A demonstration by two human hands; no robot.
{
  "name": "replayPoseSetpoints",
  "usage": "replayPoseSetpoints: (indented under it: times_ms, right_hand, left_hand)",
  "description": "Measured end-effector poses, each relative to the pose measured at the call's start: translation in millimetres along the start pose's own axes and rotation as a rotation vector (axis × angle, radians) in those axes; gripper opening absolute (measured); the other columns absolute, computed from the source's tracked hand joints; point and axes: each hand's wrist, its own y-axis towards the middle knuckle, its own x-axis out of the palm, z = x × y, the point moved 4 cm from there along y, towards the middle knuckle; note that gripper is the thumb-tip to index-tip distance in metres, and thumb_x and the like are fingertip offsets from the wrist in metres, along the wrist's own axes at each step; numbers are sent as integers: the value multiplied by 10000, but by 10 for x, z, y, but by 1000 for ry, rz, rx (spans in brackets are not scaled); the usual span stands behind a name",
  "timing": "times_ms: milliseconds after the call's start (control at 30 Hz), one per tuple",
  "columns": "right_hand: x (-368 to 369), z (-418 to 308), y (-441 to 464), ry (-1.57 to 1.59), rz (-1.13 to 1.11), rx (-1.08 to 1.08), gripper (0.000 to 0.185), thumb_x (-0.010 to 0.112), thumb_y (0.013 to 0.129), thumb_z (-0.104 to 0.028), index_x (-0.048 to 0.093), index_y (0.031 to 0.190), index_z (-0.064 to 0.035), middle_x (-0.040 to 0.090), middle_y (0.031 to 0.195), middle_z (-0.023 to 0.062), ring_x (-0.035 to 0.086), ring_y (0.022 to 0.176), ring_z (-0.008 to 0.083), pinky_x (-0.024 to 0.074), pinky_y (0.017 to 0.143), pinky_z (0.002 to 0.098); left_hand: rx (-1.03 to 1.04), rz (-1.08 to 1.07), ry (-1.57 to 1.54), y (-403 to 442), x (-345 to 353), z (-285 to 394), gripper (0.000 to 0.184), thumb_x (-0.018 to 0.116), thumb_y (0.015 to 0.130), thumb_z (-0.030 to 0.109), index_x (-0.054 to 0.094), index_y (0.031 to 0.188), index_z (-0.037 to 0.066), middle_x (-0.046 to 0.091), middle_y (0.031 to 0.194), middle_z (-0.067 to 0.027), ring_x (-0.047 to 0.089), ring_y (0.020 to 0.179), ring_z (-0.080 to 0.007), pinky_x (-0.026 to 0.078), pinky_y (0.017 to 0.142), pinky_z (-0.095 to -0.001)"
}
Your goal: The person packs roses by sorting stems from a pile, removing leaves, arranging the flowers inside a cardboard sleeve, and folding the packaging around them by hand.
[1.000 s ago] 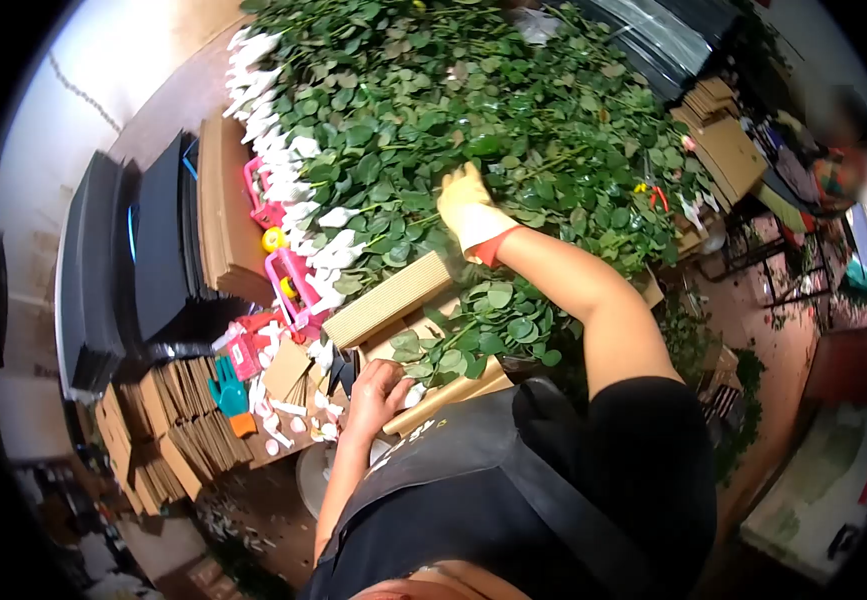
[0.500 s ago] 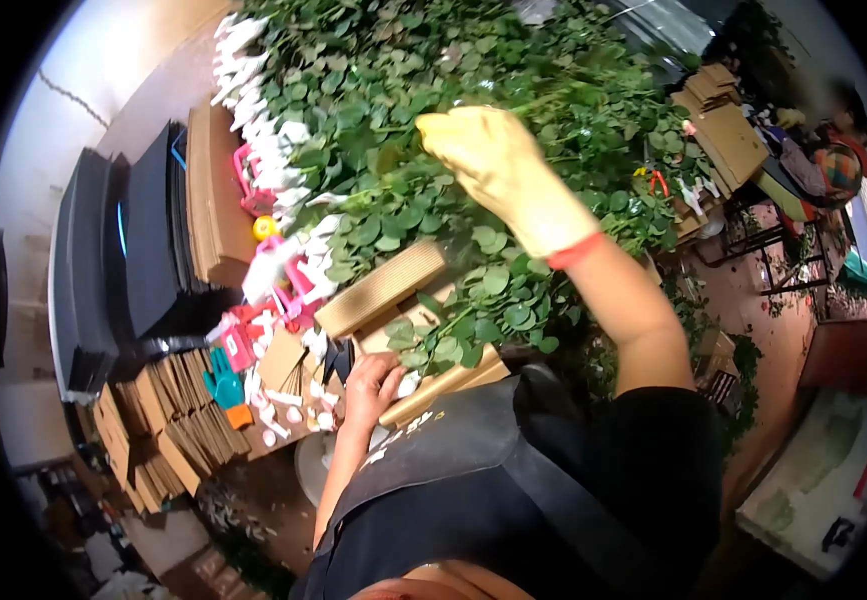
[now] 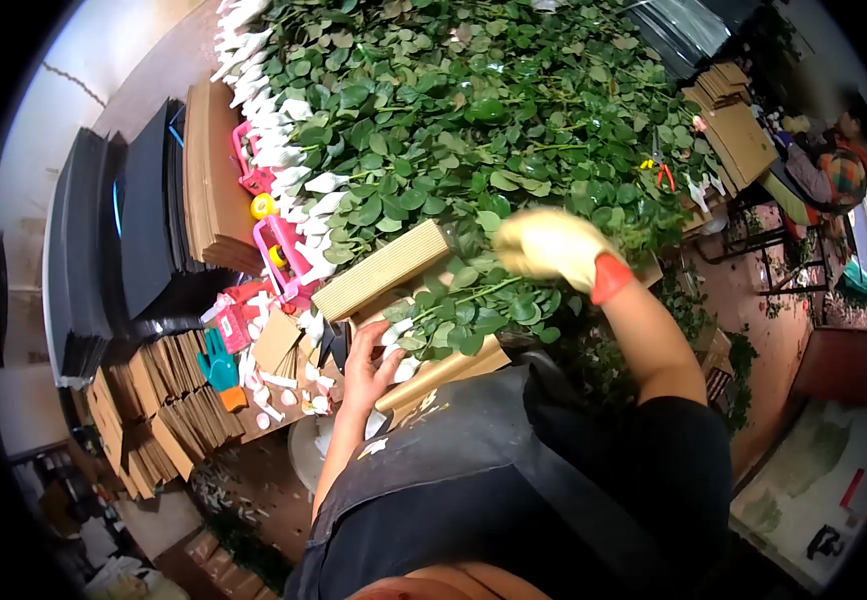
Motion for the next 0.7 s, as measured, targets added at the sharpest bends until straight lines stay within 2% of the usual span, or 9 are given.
replayPoseSetpoints:
  times_ms: [100,167,200,300,433,500,533,567,700]
  right_hand:
    - [-467,-152,580,-135,649,-116,230,644,987,-263,733,1099,-82,751,1064,146,715,977,349,581,890,456]
    - [-372,13,1231,-617,277,192,216,645,961,-176,767,1136,-142,724,1168,99,714,1076,286,518,1021,428]
    - [-178,210,1465,-828,320,191,239,671,946,-166,771,1163,-173,706,1255,56,707,1103,251,495,1031,419]
    - [-201,381,1871,-721,158,308,221,679,957,-191,773,1156,-176,702,1238,39,680,1142,214,454,1068,397]
    - [-951,-314,1198,-597,937,-20,129,645,977,-187,760,1013,-142,738,1148,66,705,1101,210,472,1090,401]
    - [-840,-118,1259,-576,833,-172,125,649,969,-154,759,1017,-120,738,1139,74,710,1081,236,489,1099,403]
    - [-737,78,1423,-599,523,-25,138,625,985,-121,756,1026,-104,746,1160,84,717,1069,262,522,1078,390]
    - [-798,77,1347,-319,527,93,136,653,949,-53,754,1029,-94,751,1191,96,715,1082,282,542,1066,399]
    - [-1243,-744,284,-224,1050,-405,379,728,836,81,748,1152,-128,748,1217,75,689,1138,301,518,1124,446]
  left_hand:
    - [-16,-11,1,36,17,79,421,789,891,116,643,1275,24,660,1246,-165,662,1086,-326,562,895,-392]
    - [-7,-23,17,56,-8,90,391,775,901,124,650,1257,18,665,1233,-167,659,1085,-330,557,897,-398]
    - [-2,-34,30,63,-24,88,386,772,905,130,652,1255,19,669,1226,-169,659,1082,-331,555,899,-399]
    - [29,9,113,116,-77,135,262,768,915,126,690,1142,21,718,1140,-151,675,1013,-312,539,878,-400]
    - [49,159,133,111,25,-15,208,806,879,95,704,1046,24,736,1041,-115,652,880,-277,520,808,-393]
    - [73,199,119,81,80,-82,205,813,876,84,711,1044,25,738,1024,-107,637,805,-247,519,778,-370]
    - [40,196,75,60,105,-131,201,811,881,83,713,1047,24,739,1019,-104,640,809,-233,523,771,-356]
    - [16,197,35,74,93,-149,197,810,886,82,715,1049,23,740,1015,-101,643,814,-219,526,765,-343]
    - [-90,185,-9,86,68,-83,191,816,876,107,736,1032,28,750,1017,-114,685,875,-276,540,819,-369]
